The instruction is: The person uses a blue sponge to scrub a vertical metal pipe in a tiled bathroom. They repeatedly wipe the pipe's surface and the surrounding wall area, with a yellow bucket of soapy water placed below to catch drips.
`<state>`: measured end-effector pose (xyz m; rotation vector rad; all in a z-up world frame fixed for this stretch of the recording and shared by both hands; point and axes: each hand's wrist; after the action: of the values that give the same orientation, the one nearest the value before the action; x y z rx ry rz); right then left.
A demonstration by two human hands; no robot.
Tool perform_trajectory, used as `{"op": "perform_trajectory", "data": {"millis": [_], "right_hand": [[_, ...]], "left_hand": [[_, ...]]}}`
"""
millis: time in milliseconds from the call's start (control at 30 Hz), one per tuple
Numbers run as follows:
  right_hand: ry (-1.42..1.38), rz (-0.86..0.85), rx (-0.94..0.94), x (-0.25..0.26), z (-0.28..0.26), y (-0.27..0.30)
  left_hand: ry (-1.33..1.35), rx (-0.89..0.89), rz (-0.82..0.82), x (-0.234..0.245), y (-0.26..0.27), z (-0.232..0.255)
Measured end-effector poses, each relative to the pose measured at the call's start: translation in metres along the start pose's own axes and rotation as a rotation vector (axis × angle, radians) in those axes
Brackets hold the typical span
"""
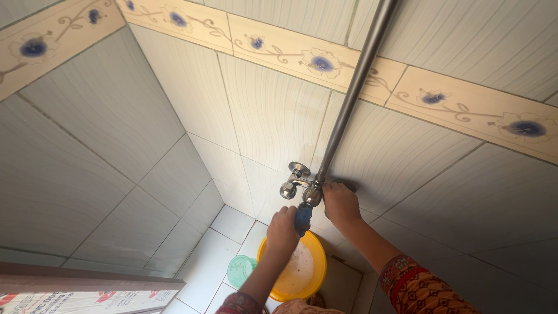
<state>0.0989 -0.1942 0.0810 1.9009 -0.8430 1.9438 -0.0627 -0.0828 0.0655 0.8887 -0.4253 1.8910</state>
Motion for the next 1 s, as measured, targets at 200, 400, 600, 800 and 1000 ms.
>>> {"op": "perform_trajectory", "data": {"millis": [200,400,600,800,1000], "right_hand": [[0.020,-0.003,0.014,-0.002,0.001,0.003],[0.020,0.040,0.028,-0.004,0.004,-0.001],[-0.026,0.050,0.007,-0.006,0.005,0.003],[-0.032,0.006,-0.032,-0.001,0.002,0.003],[-0.030,0.037,-0.011,0.001,0.004,0.000]], "left_hand": [[0.305,0.151,0.144,-0.006,0.011,-0.012],[0.306,0.013,0.152,0.046,-0.010,0.015],[0.043,-0.097,0.243,0.030,-0.031,0.070],[0.140,0.142,-0.047,0.034,-0.079,0.052],[0.011,0.066,0.059,0.007,-0.070,0.049]]}}
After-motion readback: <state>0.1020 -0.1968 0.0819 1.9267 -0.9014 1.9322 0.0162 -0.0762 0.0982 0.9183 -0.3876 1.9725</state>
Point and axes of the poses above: each hand's wrist, its own y-axis away from the middle knuckle, its own x-axis out of the back of the hand, z = x × y, and after that the axes turned 7 degrees about -z, right-handed
